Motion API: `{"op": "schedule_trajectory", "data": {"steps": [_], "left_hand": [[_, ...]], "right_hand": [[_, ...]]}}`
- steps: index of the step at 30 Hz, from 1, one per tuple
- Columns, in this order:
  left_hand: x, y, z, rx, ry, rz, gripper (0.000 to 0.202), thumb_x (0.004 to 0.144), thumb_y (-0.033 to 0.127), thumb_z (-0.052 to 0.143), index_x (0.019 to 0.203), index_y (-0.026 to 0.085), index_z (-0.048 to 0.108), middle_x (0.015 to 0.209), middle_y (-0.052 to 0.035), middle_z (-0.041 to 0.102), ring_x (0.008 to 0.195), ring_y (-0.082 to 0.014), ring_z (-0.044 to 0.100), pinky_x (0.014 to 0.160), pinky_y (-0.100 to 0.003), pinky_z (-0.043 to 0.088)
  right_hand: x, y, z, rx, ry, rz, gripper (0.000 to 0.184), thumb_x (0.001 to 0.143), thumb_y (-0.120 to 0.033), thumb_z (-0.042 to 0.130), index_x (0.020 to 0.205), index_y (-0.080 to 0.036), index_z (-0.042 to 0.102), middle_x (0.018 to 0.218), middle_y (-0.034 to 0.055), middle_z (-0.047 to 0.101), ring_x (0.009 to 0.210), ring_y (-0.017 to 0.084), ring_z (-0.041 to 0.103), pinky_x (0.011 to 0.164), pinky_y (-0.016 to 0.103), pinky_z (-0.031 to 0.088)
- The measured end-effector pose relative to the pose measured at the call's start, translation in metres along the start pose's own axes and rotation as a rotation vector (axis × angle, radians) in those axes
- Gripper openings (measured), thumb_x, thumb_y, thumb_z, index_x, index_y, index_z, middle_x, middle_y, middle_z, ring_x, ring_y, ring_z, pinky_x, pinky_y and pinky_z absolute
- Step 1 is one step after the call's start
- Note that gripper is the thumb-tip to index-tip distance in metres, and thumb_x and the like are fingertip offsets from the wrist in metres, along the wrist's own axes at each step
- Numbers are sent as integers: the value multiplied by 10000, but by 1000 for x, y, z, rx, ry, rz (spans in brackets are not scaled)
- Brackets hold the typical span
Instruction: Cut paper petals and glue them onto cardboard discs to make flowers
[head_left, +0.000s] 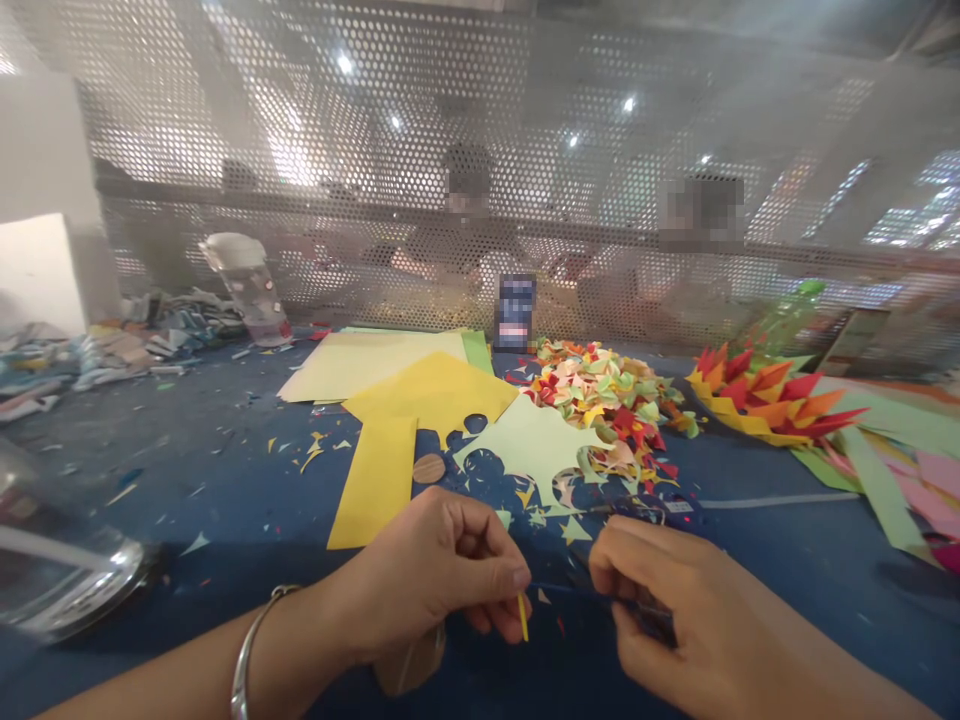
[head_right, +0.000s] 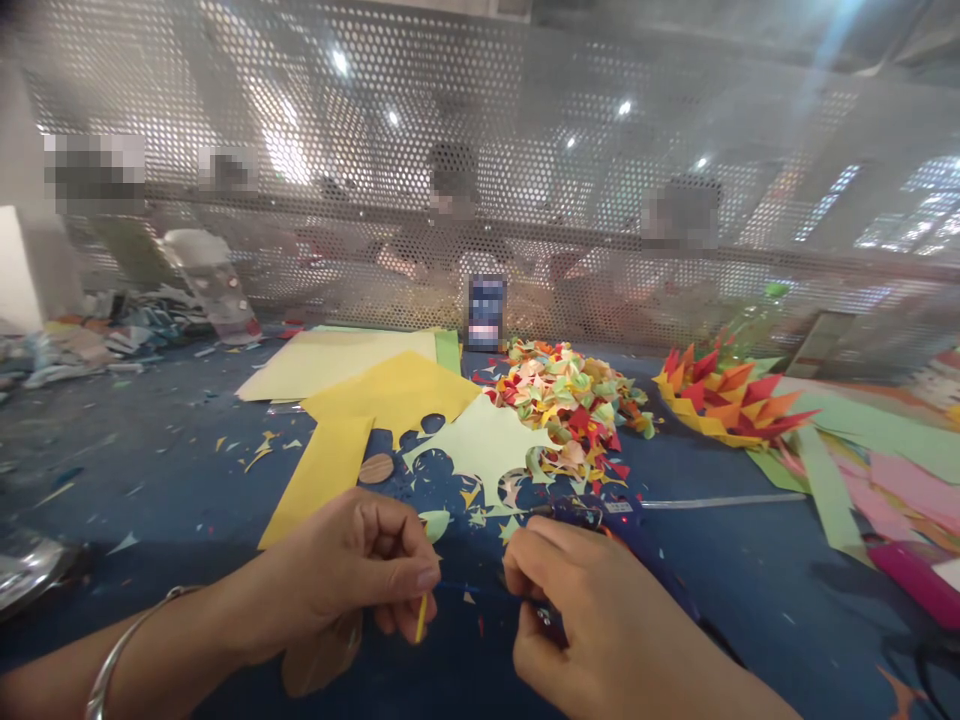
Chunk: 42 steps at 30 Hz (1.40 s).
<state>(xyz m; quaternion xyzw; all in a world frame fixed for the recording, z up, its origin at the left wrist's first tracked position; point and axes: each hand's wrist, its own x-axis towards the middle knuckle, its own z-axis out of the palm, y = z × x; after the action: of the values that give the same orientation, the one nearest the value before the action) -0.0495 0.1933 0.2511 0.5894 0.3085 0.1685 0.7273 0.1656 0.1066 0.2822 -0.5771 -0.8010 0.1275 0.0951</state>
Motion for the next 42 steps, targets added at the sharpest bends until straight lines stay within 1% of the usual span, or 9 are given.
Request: {"op": "schedule_trajectory", "data": {"steps": [4,8,15,22,25,28,31,36,42], "left_hand": [[0,0,-1,50,-8,60,247,739,363,759,771,139,661,649,-29,724,558,-102,644,551,-198,478],[1,0,-3,97,-28,90,237,758,366,746,801,143,679,700,-37,728,604,-106,642,586,-212,476],[-2,-1,-2,148,-36,76,212,751,350,746,801,147,711,712,-39,721,628,-117,629,622,-238,481],[0,-3,3,118,-61,42,145,732,301,756,780,165,735,679,-11,706,624,-111,623,661,-246,486],[1,-4,4,142,-34,71,151,717,306,770,769,170,732,679,-7,704,630,-115,622,656,-245,478],[2,-5,4,165,0,71,147,706,300,776,755,173,721,679,-1,702,628,-112,618,638,-234,465],[3,-4,4,182,29,67,149,709,293,771,748,165,707,670,4,696,618,-100,609,608,-212,446],[5,-5,6,117,50,42,231,650,295,821,748,150,671,659,14,688,615,-95,615,610,-209,452],[7,-10,4,-32,12,13,344,584,261,867,802,148,626,675,-8,712,634,-121,658,642,-241,477]], "right_hand": [[-1,-2,0,18,6,38,270,651,38,510,756,-211,515,700,-40,534,599,115,502,548,223,368],[-3,-1,-1,78,-29,59,246,693,21,519,767,-213,522,695,-44,518,574,105,487,525,209,369],[-6,3,-5,181,-101,71,179,768,-54,519,824,-214,575,748,-26,579,581,101,517,529,201,400],[-14,6,-4,188,-94,82,130,819,-110,530,819,-221,598,737,-18,600,588,114,534,533,216,412],[-18,10,-3,208,-115,82,98,887,-208,528,830,-229,606,768,-7,621,626,129,558,550,228,422],[-21,15,-2,271,-143,106,212,961,-357,473,845,-238,605,779,-4,622,673,141,582,580,233,434],[-21,18,0,300,-160,124,320,995,-417,403,804,-233,581,740,-16,597,674,136,581,619,236,434],[-16,17,2,258,-115,102,338,1007,-382,379,765,-220,549,709,-24,556,643,129,556,612,237,415],[-14,17,4,236,-47,57,305,990,-324,414,735,-215,542,664,-30,540,595,120,534,568,222,400]]}}
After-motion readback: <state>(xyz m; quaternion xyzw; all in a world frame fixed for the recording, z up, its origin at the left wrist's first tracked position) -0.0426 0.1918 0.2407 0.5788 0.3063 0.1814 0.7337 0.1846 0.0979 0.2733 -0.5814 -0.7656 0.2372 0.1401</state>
